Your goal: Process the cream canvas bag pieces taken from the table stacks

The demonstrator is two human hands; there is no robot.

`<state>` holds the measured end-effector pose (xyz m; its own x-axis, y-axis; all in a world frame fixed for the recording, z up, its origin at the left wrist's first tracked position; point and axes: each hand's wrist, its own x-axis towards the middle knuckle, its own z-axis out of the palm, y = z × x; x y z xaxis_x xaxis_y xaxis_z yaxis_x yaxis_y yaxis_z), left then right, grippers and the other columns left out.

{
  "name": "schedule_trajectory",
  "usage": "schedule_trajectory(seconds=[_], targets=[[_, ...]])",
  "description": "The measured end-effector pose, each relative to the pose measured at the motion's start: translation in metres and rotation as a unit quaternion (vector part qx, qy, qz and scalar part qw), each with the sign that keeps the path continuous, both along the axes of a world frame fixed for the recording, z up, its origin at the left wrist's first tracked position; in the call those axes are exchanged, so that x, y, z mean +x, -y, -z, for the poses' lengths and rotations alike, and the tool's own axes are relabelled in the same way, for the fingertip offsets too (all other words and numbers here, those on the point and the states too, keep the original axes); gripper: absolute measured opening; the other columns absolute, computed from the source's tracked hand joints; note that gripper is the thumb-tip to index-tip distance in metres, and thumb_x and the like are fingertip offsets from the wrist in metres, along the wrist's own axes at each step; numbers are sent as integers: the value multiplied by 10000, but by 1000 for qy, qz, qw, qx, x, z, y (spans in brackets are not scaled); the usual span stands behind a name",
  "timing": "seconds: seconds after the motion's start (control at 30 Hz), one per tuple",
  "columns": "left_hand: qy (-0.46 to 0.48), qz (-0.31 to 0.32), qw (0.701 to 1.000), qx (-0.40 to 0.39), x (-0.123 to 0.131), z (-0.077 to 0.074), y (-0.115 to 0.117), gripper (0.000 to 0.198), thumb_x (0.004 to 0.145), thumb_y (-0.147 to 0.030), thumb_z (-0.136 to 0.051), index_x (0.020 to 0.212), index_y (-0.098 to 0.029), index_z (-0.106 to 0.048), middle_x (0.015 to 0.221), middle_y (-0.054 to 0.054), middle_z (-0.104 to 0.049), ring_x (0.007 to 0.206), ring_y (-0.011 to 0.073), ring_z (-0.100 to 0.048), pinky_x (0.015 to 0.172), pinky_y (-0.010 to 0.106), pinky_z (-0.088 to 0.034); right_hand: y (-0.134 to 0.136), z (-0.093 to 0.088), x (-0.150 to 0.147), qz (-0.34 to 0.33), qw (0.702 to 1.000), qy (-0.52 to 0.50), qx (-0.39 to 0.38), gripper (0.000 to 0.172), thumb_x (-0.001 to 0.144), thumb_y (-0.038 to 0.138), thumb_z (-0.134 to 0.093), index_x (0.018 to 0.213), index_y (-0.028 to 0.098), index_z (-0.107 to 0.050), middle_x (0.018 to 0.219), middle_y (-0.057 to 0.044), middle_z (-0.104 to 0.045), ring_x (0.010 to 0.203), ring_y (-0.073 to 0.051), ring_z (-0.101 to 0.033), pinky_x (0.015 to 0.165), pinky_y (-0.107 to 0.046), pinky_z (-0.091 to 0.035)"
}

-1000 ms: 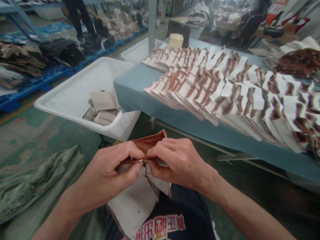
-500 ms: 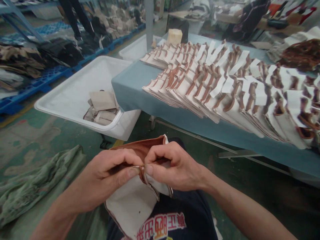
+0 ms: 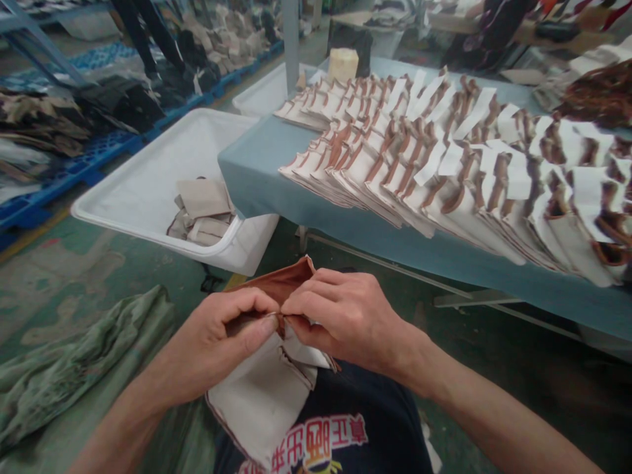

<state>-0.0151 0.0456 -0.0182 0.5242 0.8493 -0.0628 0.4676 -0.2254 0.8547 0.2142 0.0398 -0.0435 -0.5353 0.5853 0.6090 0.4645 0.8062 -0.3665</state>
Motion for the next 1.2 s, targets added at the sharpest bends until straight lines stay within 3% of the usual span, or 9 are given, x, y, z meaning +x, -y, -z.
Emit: schedule_trajectory(seconds=[0.27, 0.47, 0.57, 0.7, 0.83, 0.9, 1.07, 1.2], targets=[[-41, -25, 996, 71, 12, 2, 9, 186, 877, -178, -558, 755, -208, -696, 669, -53, -693, 607, 118, -617, 588, 208, -462, 7, 2, -2, 37, 996, 64, 55, 276, 1059, 105, -595, 810, 188, -681, 813, -38, -813, 731, -162, -737, 673, -280, -519], [-9, -23, 999, -22, 17, 5, 13, 168, 835, -237, -532, 677, -214, -583, 609, -64, -579, 553, 107, -503, 521, 215, -383, 6, 7, -3, 23, 999, 11, 20, 241, 980, 38, -554, 818, 172, -672, 707, -23, -749, 615, -145, -687, 574, -265, -446], [13, -8, 999, -47, 11, 12, 14, 154, 825, -256, -544, 690, -207, -600, 600, -68, -552, 536, 99, -462, 504, 210, -349, 5, 7, -3, -1, 993, -60, -101, 163, 917, 84, -565, 844, 178, -677, 704, 2, -734, 585, -119, -644, 568, -232, -433], [31, 9, 999, -21, 1, 20, 14, 169, 843, -241, -550, 705, -197, -637, 606, -50, -597, 536, 104, -496, 521, 222, -356, 4, -1, -3, -51, 936, -106, -332, 110, 891, 135, -589, 830, 183, -666, 700, 41, -694, 570, -79, -576, 566, -181, -418], [50, 24, 998, 18, -5, 20, 19, 201, 871, -196, -537, 711, -195, -658, 629, -46, -621, 548, 97, -529, 540, 215, -374, 6, -11, -5, -70, 891, -124, -431, 85, 865, 144, -589, 813, 186, -642, 650, 66, -615, 543, -74, -505, 539, -178, -388], [55, 32, 997, 37, -7, 19, 21, 192, 864, -160, -546, 724, -195, -673, 635, -55, -621, 553, 87, -531, 555, 206, -381, 8, -14, -4, -76, 893, -110, -430, 99, 868, 134, -575, 811, 189, -635, 648, 65, -606, 545, -78, -496, 547, -185, -390], [63, 44, 997, 32, -10, 19, 24, 191, 900, -139, -571, 759, -200, -685, 658, -63, -628, 551, 83, -542, 540, 197, -387, 14, -12, -1, -96, 950, -90, -285, 82, 857, 127, -602, 870, 195, -646, 764, 22, -703, 640, -102, -606, 636, -211, -461], [77, 41, 995, 46, -11, 19, 24, 188, 896, -112, -585, 776, -205, -697, 666, -72, -633, 557, 75, -545, 543, 188, -388, 15, -4, -2, -82, 966, -103, -220, 66, 847, 137, -651, 873, 196, -635, 749, 20, -707, 622, -102, -607, 619, -209, -453]])
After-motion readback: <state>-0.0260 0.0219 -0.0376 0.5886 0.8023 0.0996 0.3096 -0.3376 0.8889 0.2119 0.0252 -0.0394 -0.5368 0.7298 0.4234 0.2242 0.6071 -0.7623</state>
